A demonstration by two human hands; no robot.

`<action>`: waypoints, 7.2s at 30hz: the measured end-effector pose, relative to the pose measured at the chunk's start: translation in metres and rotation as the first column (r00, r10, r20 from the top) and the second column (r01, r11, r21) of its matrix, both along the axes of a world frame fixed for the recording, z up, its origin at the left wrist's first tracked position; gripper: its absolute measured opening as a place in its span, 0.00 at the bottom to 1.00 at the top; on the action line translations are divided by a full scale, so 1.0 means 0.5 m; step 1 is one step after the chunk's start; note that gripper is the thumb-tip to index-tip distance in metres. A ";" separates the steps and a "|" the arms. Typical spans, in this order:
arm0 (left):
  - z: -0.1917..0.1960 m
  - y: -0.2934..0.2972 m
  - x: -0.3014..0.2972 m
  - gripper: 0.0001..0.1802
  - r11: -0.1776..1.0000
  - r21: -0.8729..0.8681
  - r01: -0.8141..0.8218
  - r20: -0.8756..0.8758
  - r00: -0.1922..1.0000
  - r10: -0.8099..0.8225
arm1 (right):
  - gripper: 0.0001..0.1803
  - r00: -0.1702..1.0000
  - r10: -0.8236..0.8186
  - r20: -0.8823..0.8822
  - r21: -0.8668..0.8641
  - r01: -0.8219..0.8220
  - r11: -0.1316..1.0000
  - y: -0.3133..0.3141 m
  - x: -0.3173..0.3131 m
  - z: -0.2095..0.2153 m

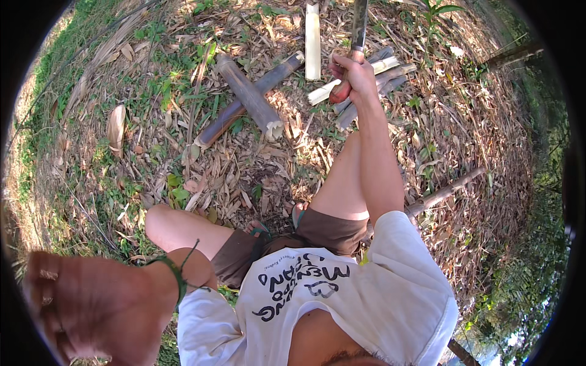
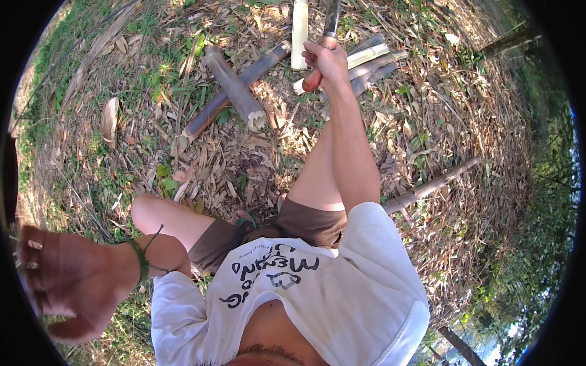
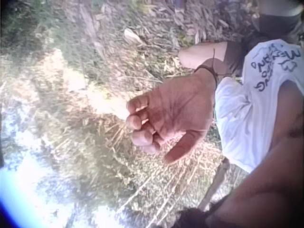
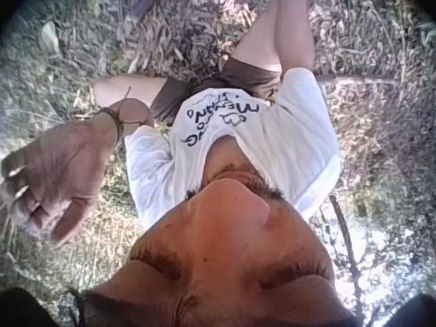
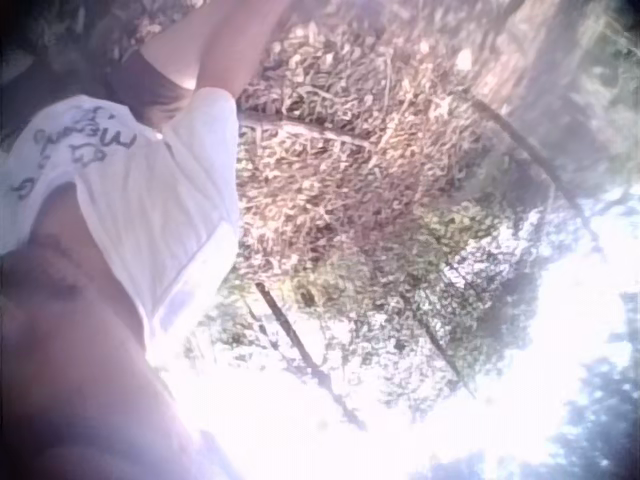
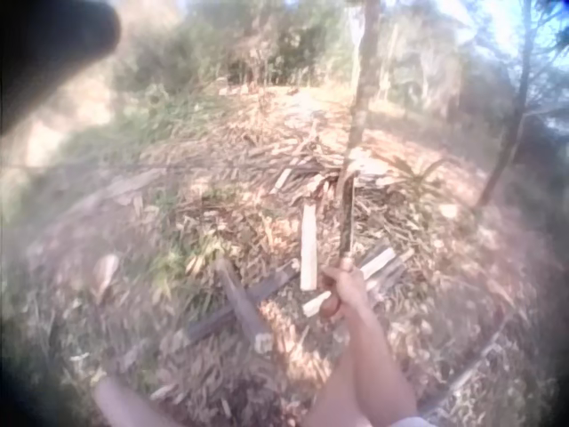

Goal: The person splits sections of bamboo and shaves the edges using a machete while sitting on a log.

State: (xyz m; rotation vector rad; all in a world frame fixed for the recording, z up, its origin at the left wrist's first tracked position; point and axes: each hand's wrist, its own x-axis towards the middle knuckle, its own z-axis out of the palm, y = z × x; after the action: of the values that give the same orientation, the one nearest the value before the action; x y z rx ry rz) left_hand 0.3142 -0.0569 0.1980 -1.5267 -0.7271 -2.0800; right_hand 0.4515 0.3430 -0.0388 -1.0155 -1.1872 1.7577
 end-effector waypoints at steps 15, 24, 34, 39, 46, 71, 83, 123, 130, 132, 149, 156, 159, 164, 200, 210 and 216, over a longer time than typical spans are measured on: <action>-0.760 0.365 0.123 0.38 0.057 -0.989 0.133 0.140 0.785 0.603 | 0.10 0.997 -0.035 -0.066 -0.094 0.029 0.995 -0.004 0.028 0.028; -0.943 0.457 -0.019 0.61 0.100 -0.606 0.789 0.486 0.267 0.832 | 0.12 0.999 0.012 -0.053 -0.098 -0.017 0.995 -0.036 0.044 0.072; -0.842 0.365 -0.056 0.33 0.434 -0.005 0.901 0.929 -0.157 0.336 | 0.11 0.987 0.154 0.055 0.006 -0.154 0.988 -0.066 0.012 0.063; -0.693 0.200 -0.062 0.36 0.440 0.265 0.858 0.932 -0.346 0.112 | 0.10 0.965 0.232 0.124 0.013 -0.235 0.972 -0.084 -0.042 0.037; -0.765 0.083 0.027 0.32 0.447 -0.119 0.887 0.932 -0.056 0.358 | 0.12 0.931 0.339 0.136 0.054 -0.349 0.936 -0.129 -0.109 0.013; -1.019 0.121 0.145 0.54 -0.256 -0.858 0.446 0.051 0.569 0.821 | 0.13 0.803 0.391 0.449 0.019 -0.446 0.895 -0.234 -0.103 -0.003; -1.036 0.157 0.189 0.51 -0.302 -0.915 0.268 -0.114 0.546 0.830 | 0.13 0.849 0.387 0.360 -0.105 -0.375 0.921 -0.317 -0.132 -0.166; -1.076 0.143 0.166 0.47 -0.164 -0.930 0.330 0.069 0.594 0.802 | 0.17 0.980 0.195 0.041 0.578 -0.182 0.795 -0.401 -0.363 0.148; -1.058 0.161 0.186 0.48 -0.137 -0.959 0.249 0.038 0.591 0.806 | 0.20 0.529 0.132 0.838 0.175 -0.490 0.854 -0.411 -0.256 -0.420; -1.062 0.163 0.191 0.49 -0.164 -0.971 0.175 -0.027 0.597 0.802 | 0.23 0.466 0.243 0.851 0.005 -0.469 0.883 -0.425 -0.253 -0.453; -1.104 0.097 0.126 0.53 -0.053 -0.838 0.543 0.339 0.594 0.730 | 0.16 0.751 0.495 0.437 -0.286 -0.405 0.868 -0.367 -0.225 -0.337; -1.099 0.086 0.111 0.58 0.125 -0.563 0.817 0.714 0.405 0.571 | 0.16 0.851 0.510 0.123 -0.521 -0.382 0.763 -0.368 -0.205 -0.321; -1.086 0.092 0.135 0.58 0.103 -0.639 0.762 0.626 0.438 0.645 | 0.16 0.862 0.506 -0.025 -0.502 -0.449 0.739 -0.375 -0.226 -0.277; -1.036 0.161 0.232 0.59 -0.344 -0.934 0.097 -0.220 0.603 0.767 | 0.15 0.936 0.346 0.061 -0.394 -0.296 0.870 -0.368 -0.219 -0.251; -1.063 0.127 0.194 0.62 -0.183 -0.907 0.379 0.053 0.533 0.844 | 0.18 0.796 0.242 0.555 0.208 -0.415 0.886 -0.502 -0.221 -0.331; -1.034 0.140 0.169 0.63 -0.198 -0.893 0.403 0.082 0.581 0.810 | 0.23 0.615 0.250 0.748 0.219 -0.585 0.781 -0.443 -0.264 -0.394; -1.040 0.130 0.193 0.63 -0.214 -0.887 0.410 0.072 0.579 0.812 | 0.13 0.966 0.259 0.000 0.557 -0.215 0.802 -0.425 -0.353 0.091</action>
State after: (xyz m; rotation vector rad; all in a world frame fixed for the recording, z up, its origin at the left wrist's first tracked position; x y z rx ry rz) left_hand 0.4107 0.0083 -0.3220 -0.2717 -3.4138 -1.2845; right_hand 0.2749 0.1307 0.0068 -0.4598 -1.7015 1.4672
